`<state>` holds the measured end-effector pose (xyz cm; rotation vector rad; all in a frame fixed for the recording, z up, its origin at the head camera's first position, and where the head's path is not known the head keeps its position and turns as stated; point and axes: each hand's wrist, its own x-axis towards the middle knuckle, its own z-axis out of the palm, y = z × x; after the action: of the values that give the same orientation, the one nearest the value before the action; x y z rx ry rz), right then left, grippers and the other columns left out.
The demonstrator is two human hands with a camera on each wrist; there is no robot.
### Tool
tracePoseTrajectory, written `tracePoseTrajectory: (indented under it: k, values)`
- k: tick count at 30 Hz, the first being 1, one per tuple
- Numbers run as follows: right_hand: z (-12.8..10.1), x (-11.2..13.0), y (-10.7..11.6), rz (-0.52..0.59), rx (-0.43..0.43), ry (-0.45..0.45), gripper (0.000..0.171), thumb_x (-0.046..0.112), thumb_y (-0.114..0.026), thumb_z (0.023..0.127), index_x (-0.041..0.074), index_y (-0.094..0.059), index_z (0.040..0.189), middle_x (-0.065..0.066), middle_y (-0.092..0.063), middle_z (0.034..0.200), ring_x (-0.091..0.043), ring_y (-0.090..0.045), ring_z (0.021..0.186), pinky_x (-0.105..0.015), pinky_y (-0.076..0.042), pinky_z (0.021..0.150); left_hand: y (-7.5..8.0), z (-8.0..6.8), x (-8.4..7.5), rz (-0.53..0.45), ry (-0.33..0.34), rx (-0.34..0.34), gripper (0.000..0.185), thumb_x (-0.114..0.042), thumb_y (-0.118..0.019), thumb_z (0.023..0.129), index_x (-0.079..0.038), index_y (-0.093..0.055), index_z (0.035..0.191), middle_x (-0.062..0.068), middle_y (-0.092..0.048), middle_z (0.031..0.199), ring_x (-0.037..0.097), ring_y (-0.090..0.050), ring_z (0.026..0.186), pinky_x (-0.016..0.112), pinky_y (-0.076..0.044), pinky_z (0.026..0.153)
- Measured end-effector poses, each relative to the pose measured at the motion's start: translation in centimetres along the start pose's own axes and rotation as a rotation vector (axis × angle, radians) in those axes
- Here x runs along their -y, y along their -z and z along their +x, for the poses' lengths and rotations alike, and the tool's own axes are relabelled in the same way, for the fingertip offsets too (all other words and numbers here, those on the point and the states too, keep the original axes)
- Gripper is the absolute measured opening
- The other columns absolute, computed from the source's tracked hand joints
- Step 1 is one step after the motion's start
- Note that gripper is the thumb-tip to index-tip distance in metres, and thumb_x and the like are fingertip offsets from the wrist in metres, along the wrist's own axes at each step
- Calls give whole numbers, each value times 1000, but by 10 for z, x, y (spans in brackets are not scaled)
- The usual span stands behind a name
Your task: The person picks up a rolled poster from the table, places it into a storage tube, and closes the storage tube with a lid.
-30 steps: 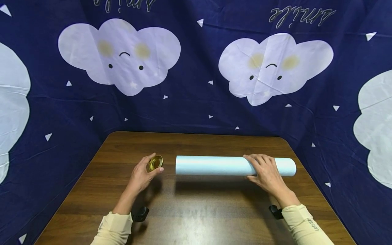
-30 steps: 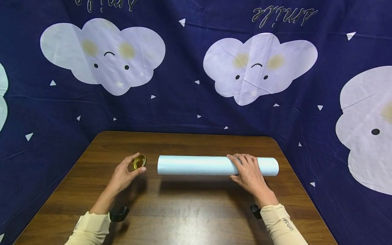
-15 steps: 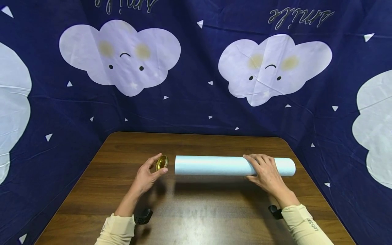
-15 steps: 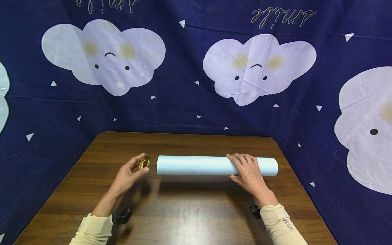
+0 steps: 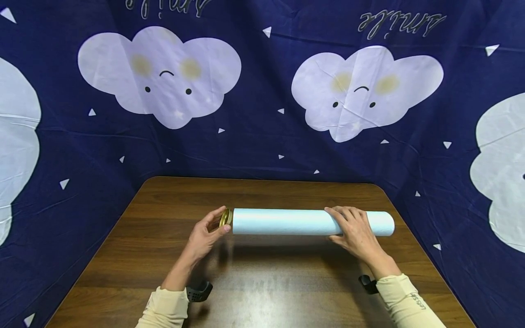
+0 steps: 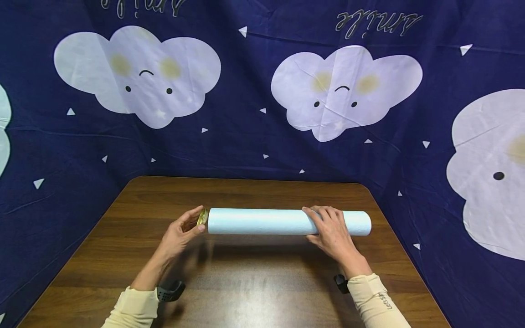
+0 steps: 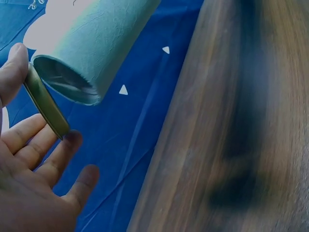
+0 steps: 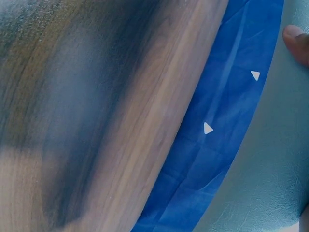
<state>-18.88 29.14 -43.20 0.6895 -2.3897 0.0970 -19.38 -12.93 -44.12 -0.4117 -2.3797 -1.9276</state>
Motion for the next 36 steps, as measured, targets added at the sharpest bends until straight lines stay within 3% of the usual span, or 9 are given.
tracePoseTrajectory:
  k: [10, 21, 29, 32, 36]
  values:
    - [-2, 1, 2, 13, 5, -11, 90, 31, -92, 50, 17, -55, 130, -7, -61, 117, -34, -56, 105, -52, -40, 86, -12, -1, 3, -93, 20, -11, 54, -11, -64, 89, -7, -44, 139, 23, -52, 135, 29, -53, 119, 14, -46, 87]
    - [-3, 2, 3, 24, 13, -21, 89, 31, -92, 51, 17, -54, 130, -7, -60, 118, -33, -55, 106, -52, -39, 88, -21, 0, 6, -224, 32, -6, 51, -7, -59, 91, -5, -43, 140, 20, -48, 140, -3, -52, 112, 13, -46, 90]
    - [-4, 1, 1, 32, 4, -22, 89, 30, -92, 50, 16, -55, 130, -7, -61, 118, -33, -55, 106, -53, -40, 88, -26, 0, 7, -252, 47, -22, 51, -10, -60, 91, -8, -44, 139, 16, -48, 140, 1, -52, 115, 13, -46, 91]
    - [-4, 1, 2, 32, 6, -18, 90, 30, -92, 50, 16, -54, 130, -7, -60, 118, -33, -55, 106, -52, -39, 87, -23, -1, 6, -253, 61, 20, 52, -12, -60, 91, -9, -43, 140, 15, -46, 143, 2, -51, 117, 14, -46, 91]
    - [-3, 0, 4, 32, 15, -17, 89, 30, -92, 51, 17, -54, 131, -6, -60, 118, -32, -54, 107, -50, -38, 88, -13, -2, 7, -244, 53, 126, 56, -15, -60, 92, -11, -38, 144, 16, -42, 146, 3, -50, 120, 14, -46, 92]
